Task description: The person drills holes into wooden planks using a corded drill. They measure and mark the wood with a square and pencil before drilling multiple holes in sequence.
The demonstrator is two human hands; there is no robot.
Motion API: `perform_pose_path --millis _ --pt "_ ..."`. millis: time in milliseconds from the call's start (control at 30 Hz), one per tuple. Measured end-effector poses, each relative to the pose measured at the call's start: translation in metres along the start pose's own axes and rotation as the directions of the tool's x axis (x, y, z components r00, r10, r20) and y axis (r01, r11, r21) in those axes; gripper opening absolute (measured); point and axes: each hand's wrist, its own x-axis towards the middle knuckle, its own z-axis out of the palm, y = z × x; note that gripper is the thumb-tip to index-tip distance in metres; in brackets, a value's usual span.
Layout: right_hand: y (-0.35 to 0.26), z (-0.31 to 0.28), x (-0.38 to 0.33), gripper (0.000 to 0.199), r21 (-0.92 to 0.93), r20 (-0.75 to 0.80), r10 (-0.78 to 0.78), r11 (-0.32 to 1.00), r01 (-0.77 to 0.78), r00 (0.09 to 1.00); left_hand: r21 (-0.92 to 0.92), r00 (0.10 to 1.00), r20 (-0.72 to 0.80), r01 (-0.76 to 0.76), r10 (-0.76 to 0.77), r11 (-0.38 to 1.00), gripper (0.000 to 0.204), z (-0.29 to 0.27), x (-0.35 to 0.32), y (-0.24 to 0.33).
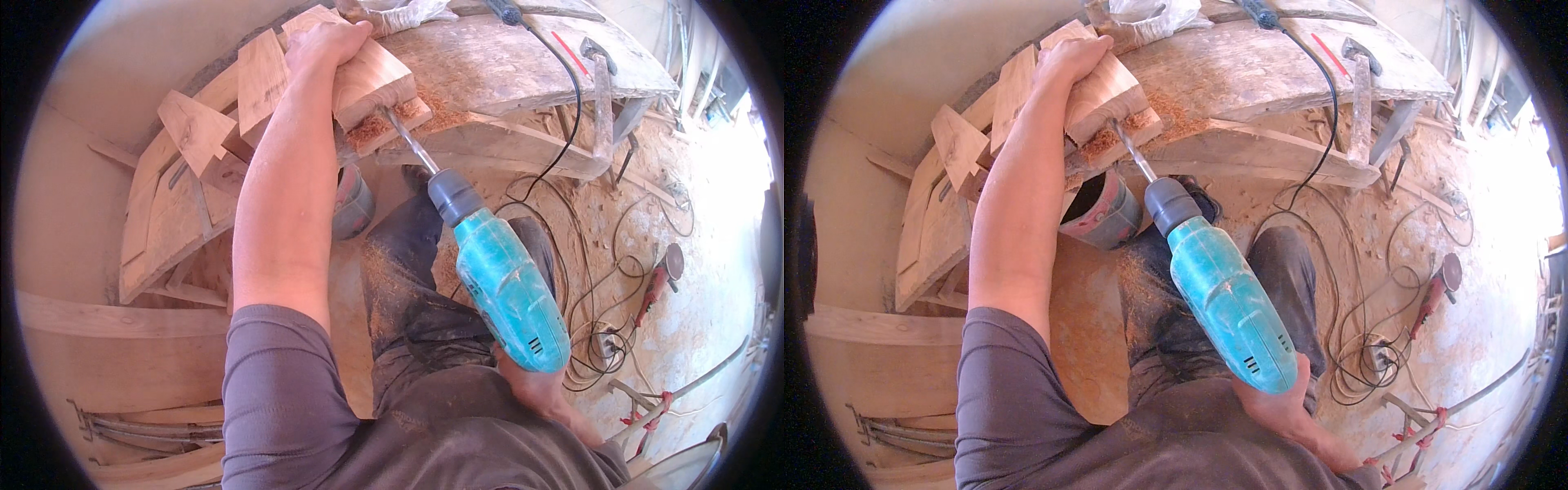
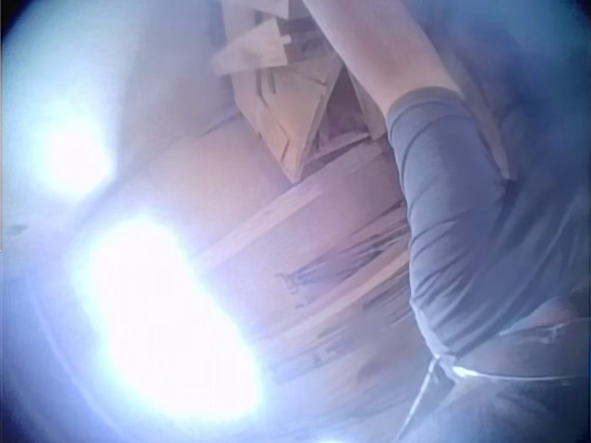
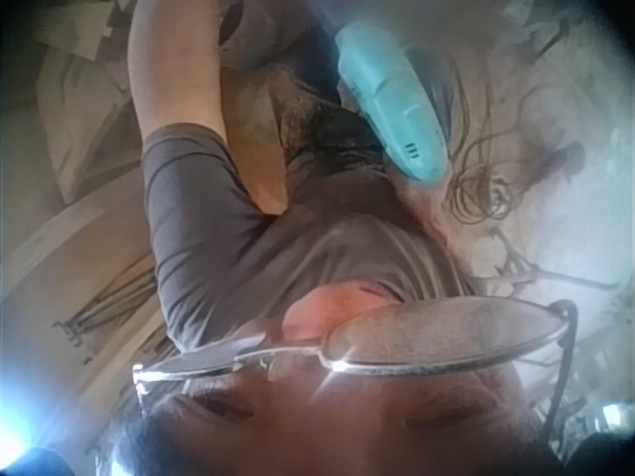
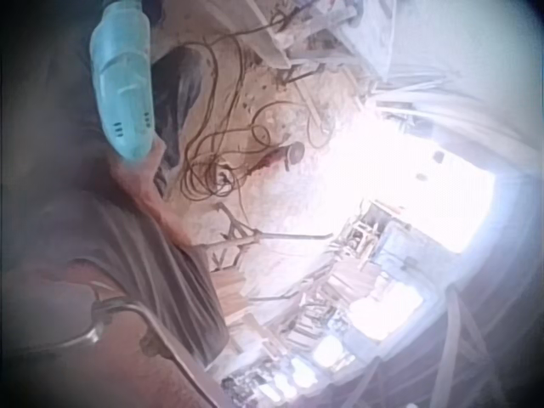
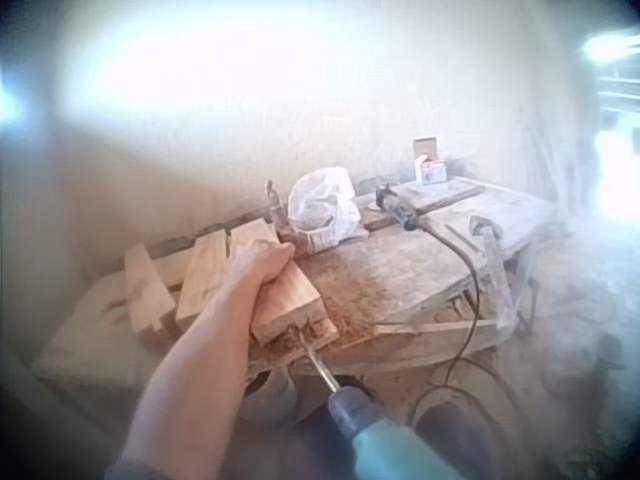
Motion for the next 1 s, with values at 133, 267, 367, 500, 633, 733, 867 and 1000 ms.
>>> perform_pose_path --millis 133,267,367,500,633,733,867,1000 --pt "0.024 0.003 -0.008 0.041 0.04 0.054 0.177 0.983 -0.179 0.983 -0.002 1.0 0.013 0.018 -0.018 1.0 0.077 -0.003 -0.003 0.001" --pt "0.033 0.011 -0.011 0.042 0.031 0.078 0.276 0.96 -0.279 0.958 0.01 1.0 0.007 0.004 -0.004 1.0 0.077 0.002 0.002 0.001" --pt "0.026 0.014 -0.006 0.026 0.006 0.047 0.057 0.998 -0.058 0.997 0.015 1.0 0.013 0.003 -0.003 1.0 0.078 0.001 0.002 0.003" --pt "0.03 0.02 0.0 0.034 0.077 0.01 -0.111 0.991 0.11 0.994 0.015 1.0 0.004 0.01 -0.01 1.0 0.077 0.002 0.005 0.0" --pt "0.025 0.025 0.003 0.031 0.051 -0.034 -0.103 0.993 0.105 0.994 0.007 1.0 0.004 0.0 0.0 1.0 0.076 0.008 0.01 -0.002" --pt "0.032 0.029 0.007 0.032 0.054 -0.055 -0.174 0.983 0.176 0.983 0.011 1.0 0.011 -0.013 0.013 1.0 0.076 0.005 0.011 -0.001" --pt "0.029 0.029 0.008 0.032 0.068 -0.05 -0.145 0.987 0.148 0.988 0.019 1.0 0.015 -0.002 0.002 1.0 0.075 0.006 0.011 -0.003" --pt "0.045 0.032 0.003 0.031 0.171 -0.063 -0.024 0.985 0.034 0.998 -0.004 1.0 0.0 0.011 -0.011 1.0 0.075 0.005 0.009 0.001"
